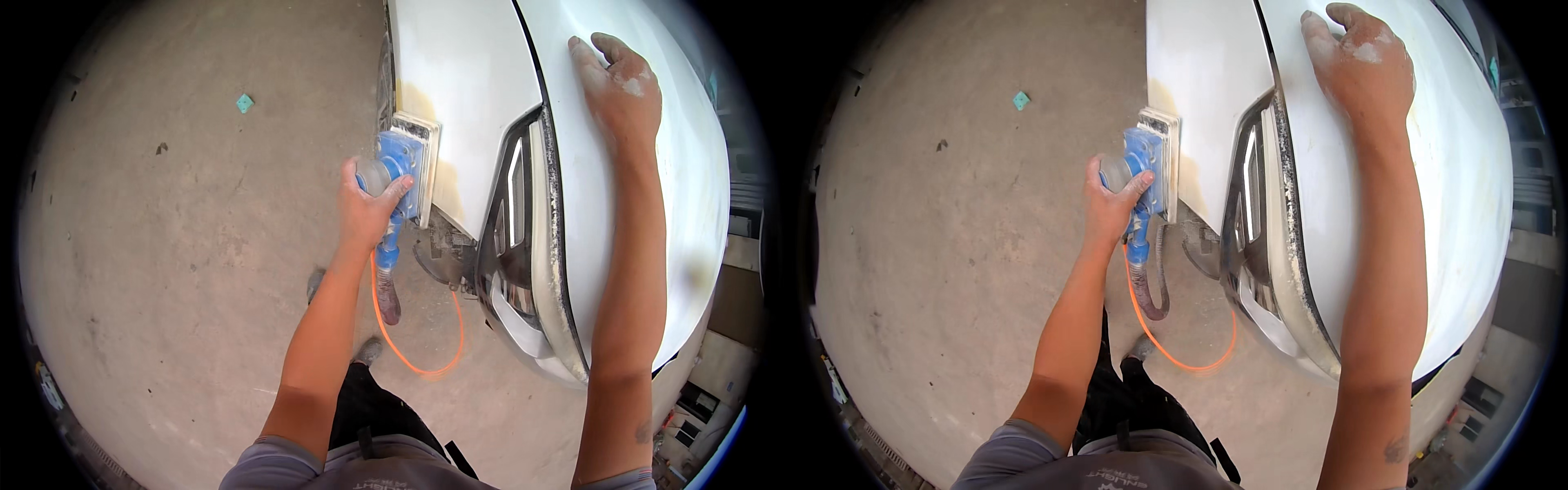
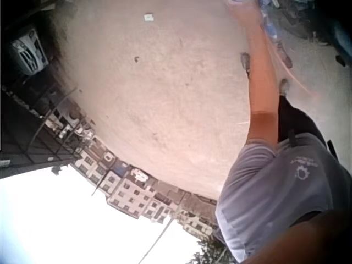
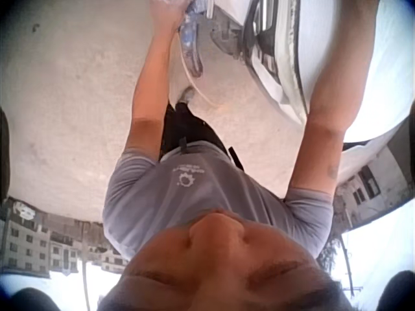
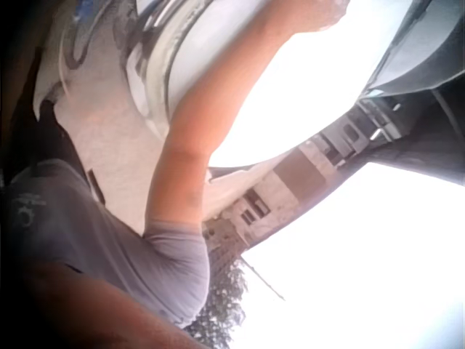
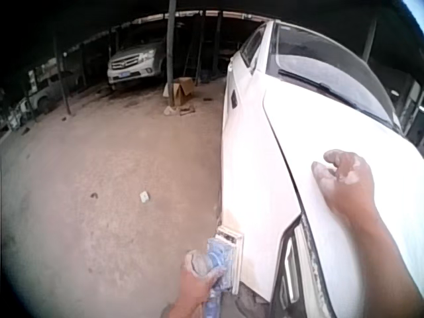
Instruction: The person uses a pneumatic sander to smooth the surface of a white car hood. They move the sander across the hood and along the edges near the windshield and headlights, occasionally pausing to touch the surface with their hand.
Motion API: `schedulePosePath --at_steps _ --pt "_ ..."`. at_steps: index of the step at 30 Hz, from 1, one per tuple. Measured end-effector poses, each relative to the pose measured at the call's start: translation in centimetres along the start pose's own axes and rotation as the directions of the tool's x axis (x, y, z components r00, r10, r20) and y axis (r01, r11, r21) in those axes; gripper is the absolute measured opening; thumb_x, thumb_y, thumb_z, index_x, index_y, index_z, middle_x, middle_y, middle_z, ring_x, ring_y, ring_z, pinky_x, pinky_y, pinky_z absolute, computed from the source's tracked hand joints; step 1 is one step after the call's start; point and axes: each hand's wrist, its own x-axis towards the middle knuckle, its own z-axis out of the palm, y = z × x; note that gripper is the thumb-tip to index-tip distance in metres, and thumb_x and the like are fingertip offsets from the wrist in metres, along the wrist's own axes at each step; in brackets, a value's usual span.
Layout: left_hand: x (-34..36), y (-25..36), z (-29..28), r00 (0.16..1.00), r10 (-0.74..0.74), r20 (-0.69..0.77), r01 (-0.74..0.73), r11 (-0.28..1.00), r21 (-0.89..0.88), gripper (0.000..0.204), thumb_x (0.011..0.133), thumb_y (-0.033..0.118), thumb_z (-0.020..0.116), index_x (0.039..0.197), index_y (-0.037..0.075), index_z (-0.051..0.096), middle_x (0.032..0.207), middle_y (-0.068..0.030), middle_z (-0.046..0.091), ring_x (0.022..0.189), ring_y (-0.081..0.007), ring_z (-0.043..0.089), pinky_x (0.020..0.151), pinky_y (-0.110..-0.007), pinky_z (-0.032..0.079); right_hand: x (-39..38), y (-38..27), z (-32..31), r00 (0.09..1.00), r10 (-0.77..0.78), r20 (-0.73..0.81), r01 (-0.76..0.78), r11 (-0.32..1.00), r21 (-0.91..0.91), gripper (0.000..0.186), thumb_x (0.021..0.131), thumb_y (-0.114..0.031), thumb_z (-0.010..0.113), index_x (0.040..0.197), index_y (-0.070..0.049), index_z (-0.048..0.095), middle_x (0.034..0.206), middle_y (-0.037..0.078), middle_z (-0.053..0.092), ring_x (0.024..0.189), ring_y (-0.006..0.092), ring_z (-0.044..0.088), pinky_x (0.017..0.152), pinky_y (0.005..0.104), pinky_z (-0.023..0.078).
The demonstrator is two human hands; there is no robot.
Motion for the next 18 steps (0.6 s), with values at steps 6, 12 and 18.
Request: schedulePosePath --at_steps 6,12,18 --pt "5.4 1.4 -1.6 0.997 -0.054 -0.05 0.054 0.998 0.01 0.079 0.074 0.037 0.095 0.127 -0.004 0.052 0.109 -0.0178 0.067 0.099 -0.0269 0.066 0.088 -0.039 0.054 1.4 -2.1 -0.9 1.0 0.002 0.002 -0.003 1.0 0.024 0.061 0.091 -0.052 0.066 0.13 -0.005 0.072 0.121 0.02 0.074 0.114 0.033 0.071 0.101 0.041 0.053" --pt "-4.8 1.2 0.4 1.0 -0.026 -0.017 0.026 1.0 -0.012 0.079 0.074 0.038 0.096 0.126 -0.003 0.052 0.114 -0.0169 0.066 0.104 -0.0233 0.064 0.09 -0.038 0.053 0.9 -2.1 -0.8 1.0 0.012 0.01 -0.012 1.0 0.009 0.057 0.092 -0.05 0.065 0.128 -0.007 0.073 0.117 0.018 0.076 0.11 0.033 0.072 0.098 0.0416 0.054" --pt "5.1 -0.4 -3.7 0.998 -0.058 -0.013 0.056 0.992 -0.109 0.081 0.076 0.035 0.094 0.129 -0.007 0.049 0.108 -0.018 0.067 0.096 -0.0221 0.066 0.084 -0.038 0.056 0.7 -4.3 -1.6 1.0 0.023 -0.013 -0.022 0.998 0.056 0.054 0.092 -0.048 0.065 0.127 -0.008 0.074 0.114 0.019 0.077 0.108 0.033 0.073 0.097 0.0421 0.055"
